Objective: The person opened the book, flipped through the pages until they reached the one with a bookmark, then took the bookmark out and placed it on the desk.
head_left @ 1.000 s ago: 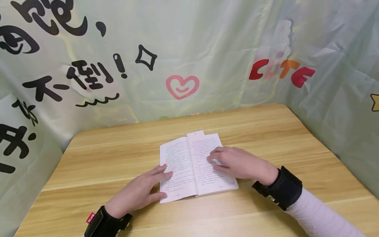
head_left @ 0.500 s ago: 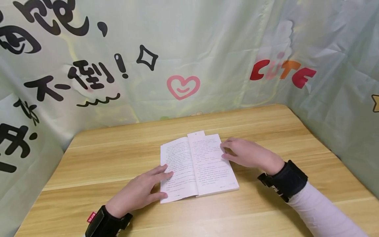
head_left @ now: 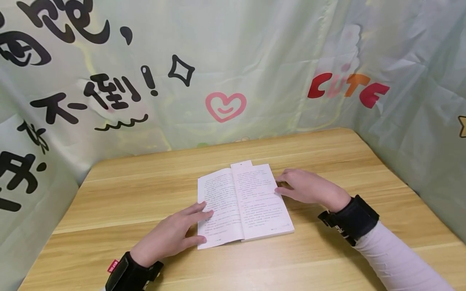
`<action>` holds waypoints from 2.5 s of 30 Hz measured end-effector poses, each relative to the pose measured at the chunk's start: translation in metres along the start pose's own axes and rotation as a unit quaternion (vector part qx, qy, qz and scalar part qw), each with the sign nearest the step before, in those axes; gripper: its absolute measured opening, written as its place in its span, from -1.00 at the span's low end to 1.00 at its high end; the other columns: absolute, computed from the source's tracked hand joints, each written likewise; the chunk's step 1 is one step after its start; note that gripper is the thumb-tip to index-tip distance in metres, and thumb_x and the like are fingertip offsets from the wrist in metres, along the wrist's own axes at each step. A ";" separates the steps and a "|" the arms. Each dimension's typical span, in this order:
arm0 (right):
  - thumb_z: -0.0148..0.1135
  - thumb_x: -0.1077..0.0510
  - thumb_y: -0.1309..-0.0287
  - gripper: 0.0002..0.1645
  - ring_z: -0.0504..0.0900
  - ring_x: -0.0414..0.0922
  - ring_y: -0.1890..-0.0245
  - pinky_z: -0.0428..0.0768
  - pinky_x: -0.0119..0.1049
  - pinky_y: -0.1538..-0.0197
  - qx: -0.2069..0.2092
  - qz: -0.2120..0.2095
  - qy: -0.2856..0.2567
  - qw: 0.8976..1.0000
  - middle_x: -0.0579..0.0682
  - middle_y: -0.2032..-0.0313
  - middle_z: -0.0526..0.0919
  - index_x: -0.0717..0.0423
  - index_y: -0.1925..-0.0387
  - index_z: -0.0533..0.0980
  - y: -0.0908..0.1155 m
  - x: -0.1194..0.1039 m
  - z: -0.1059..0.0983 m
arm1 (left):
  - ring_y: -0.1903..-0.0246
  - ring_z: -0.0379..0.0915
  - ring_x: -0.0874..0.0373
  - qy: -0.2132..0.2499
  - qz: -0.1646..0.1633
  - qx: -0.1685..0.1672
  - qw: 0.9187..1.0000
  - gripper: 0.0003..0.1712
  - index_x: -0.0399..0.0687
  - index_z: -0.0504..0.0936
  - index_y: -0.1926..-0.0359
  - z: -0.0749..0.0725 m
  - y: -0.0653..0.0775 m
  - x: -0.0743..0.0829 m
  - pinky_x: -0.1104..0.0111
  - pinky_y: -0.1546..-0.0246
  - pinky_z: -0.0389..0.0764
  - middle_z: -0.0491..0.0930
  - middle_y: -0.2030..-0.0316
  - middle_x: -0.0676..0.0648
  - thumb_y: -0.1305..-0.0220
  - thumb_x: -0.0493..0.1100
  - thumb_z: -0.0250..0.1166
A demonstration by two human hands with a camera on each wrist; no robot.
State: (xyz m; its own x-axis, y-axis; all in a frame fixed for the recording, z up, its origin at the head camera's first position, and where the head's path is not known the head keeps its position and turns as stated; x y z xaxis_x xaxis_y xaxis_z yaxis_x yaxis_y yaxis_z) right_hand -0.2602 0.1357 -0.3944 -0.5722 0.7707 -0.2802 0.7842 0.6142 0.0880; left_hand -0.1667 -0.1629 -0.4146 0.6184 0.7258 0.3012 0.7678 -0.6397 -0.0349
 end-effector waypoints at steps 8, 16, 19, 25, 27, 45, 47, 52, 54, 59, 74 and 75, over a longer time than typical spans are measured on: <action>0.14 -0.01 -0.34 -0.54 0.52 -0.12 0.21 0.45 -0.25 0.23 -0.005 0.004 -0.011 1.000 0.04 0.10 0.57 0.16 -0.14 0.55 0.000 0.001 0.001 | -0.29 0.19 0.01 -0.001 -0.001 -0.002 1.000 -0.24 -0.02 0.44 -0.34 0.000 0.000 0.000 0.17 -0.11 0.42 0.24 -0.35 -0.14 -0.14 0.10 0.38; 0.13 -0.03 -0.34 -0.55 0.55 -0.02 0.03 0.53 -0.15 0.07 -0.007 0.019 -0.020 1.000 0.08 0.01 0.57 0.16 -0.11 0.57 0.001 0.000 -0.003 | -0.30 0.18 0.02 -0.004 -0.003 -0.003 1.000 -0.24 -0.02 0.44 -0.34 0.001 -0.001 -0.001 0.17 -0.11 0.42 0.23 -0.36 -0.11 -0.14 0.10 0.38; 0.14 -0.04 -0.34 -0.55 0.55 -0.01 0.02 0.53 -0.14 0.08 -0.007 0.022 -0.017 1.000 0.08 0.00 0.57 0.15 -0.10 0.57 0.001 0.000 -0.004 | -0.30 0.18 0.03 -0.005 -0.003 -0.002 1.000 -0.25 -0.02 0.45 -0.33 0.001 -0.001 -0.001 0.18 -0.11 0.42 0.23 -0.37 -0.10 -0.14 0.11 0.37; 0.15 -0.04 -0.33 -0.55 0.57 -0.02 0.05 0.54 -0.16 0.11 -0.001 0.024 -0.014 1.000 0.09 0.01 0.58 0.16 -0.09 0.57 0.002 -0.001 -0.007 | -0.30 0.18 0.03 -0.005 -0.002 -0.002 1.000 -0.25 -0.01 0.45 -0.33 0.002 0.000 -0.002 0.17 -0.12 0.41 0.22 -0.37 -0.10 -0.15 0.11 0.37; 0.15 -0.04 -0.33 -0.54 0.57 -0.02 0.06 0.54 -0.17 0.13 0.001 0.026 -0.012 1.000 0.08 0.02 0.59 0.16 -0.09 0.57 0.003 -0.001 -0.008 | -0.30 0.17 0.03 -0.005 -0.003 -0.003 1.000 -0.25 -0.01 0.44 -0.34 0.002 0.000 -0.002 0.18 -0.12 0.41 0.22 -0.37 -0.10 -0.15 0.11 0.36; 0.14 0.23 -0.30 -0.65 0.56 -0.23 0.31 0.48 -0.38 0.40 0.069 -0.024 -0.005 0.997 0.00 0.09 0.65 0.12 -0.09 0.60 0.004 -0.009 -0.020 | -0.29 0.18 0.00 0.002 0.003 0.000 1.000 -0.26 -0.04 0.45 -0.33 0.000 0.000 0.000 0.16 -0.13 0.39 0.23 -0.36 -0.13 -0.15 0.08 0.38; 0.16 0.23 -0.28 -0.63 0.59 -0.20 0.26 0.53 -0.37 0.36 0.068 -0.022 -0.009 0.997 0.01 0.07 0.65 0.16 -0.11 0.58 0.003 -0.009 -0.020 | -0.30 0.18 0.01 0.003 0.003 0.000 1.000 -0.26 -0.04 0.45 -0.33 0.001 0.001 0.000 0.16 -0.13 0.40 0.23 -0.36 -0.13 -0.15 0.08 0.38; 0.23 0.15 -0.26 -0.61 0.61 -0.13 0.15 0.59 -0.27 0.19 0.066 -0.013 -0.028 0.997 0.00 0.09 0.65 0.20 -0.09 0.56 0.003 -0.008 -0.021 | -0.29 0.19 0.02 0.001 0.002 0.001 1.000 -0.26 -0.02 0.45 -0.33 0.001 0.001 0.000 0.18 -0.12 0.41 0.24 -0.36 -0.12 -0.15 0.09 0.38; 0.25 0.12 -0.26 -0.60 0.61 -0.12 0.15 0.59 -0.24 0.17 0.066 -0.008 -0.034 0.997 0.00 0.08 0.64 0.18 -0.09 0.55 0.003 -0.006 -0.021 | -0.29 0.19 0.02 -0.001 0.001 0.001 1.000 -0.25 -0.02 0.44 -0.33 0.001 0.001 -0.001 0.18 -0.12 0.42 0.24 -0.36 -0.11 -0.15 0.10 0.37; 0.21 0.12 -0.29 -0.64 0.61 -0.13 0.15 0.59 -0.23 0.18 0.067 -0.010 -0.038 0.997 -0.04 0.11 0.64 0.15 -0.08 0.55 0.003 -0.005 -0.022 | -0.29 0.19 0.01 -0.003 -0.002 -0.001 1.000 -0.25 -0.02 0.44 -0.34 0.001 0.000 0.000 0.16 -0.11 0.42 0.23 -0.36 -0.11 -0.15 0.11 0.37; 0.25 -0.03 -0.23 -0.75 0.23 -0.30 0.72 0.18 -0.40 0.59 0.093 0.003 -0.053 0.994 -0.22 0.74 0.32 -0.12 0.55 0.54 0.002 -0.011 -0.023 | -0.30 0.17 0.01 -0.003 -0.001 -0.002 1.000 -0.26 -0.01 0.44 -0.34 0.001 0.001 -0.001 0.15 -0.13 0.40 0.22 -0.37 -0.11 -0.17 0.10 0.36; 0.26 -0.02 -0.23 -0.76 0.22 -0.30 0.72 0.18 -0.40 0.59 0.097 0.000 -0.051 0.994 -0.22 0.74 0.32 -0.13 0.55 0.54 0.002 -0.013 -0.023 | -0.30 0.17 0.01 -0.003 -0.001 -0.002 1.000 -0.26 -0.01 0.44 -0.34 0.001 0.001 -0.001 0.15 -0.13 0.40 0.22 -0.37 -0.11 -0.17 0.10 0.36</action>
State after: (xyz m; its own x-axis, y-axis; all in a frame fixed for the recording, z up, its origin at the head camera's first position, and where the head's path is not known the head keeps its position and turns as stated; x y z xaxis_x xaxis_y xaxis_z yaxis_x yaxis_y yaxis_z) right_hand -0.2569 0.1307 -0.3691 -0.5528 0.7438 -0.3758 0.8213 0.5627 -0.0944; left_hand -0.1666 -0.1635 -0.4156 0.6173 0.7293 0.2951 0.7691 -0.6384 -0.0308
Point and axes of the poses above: each hand's wrist, its own y-axis away from the middle knuckle, its own z-axis out of the palm, x = y × z, the point moved 6 cm from there along -y, towards the middle knuckle
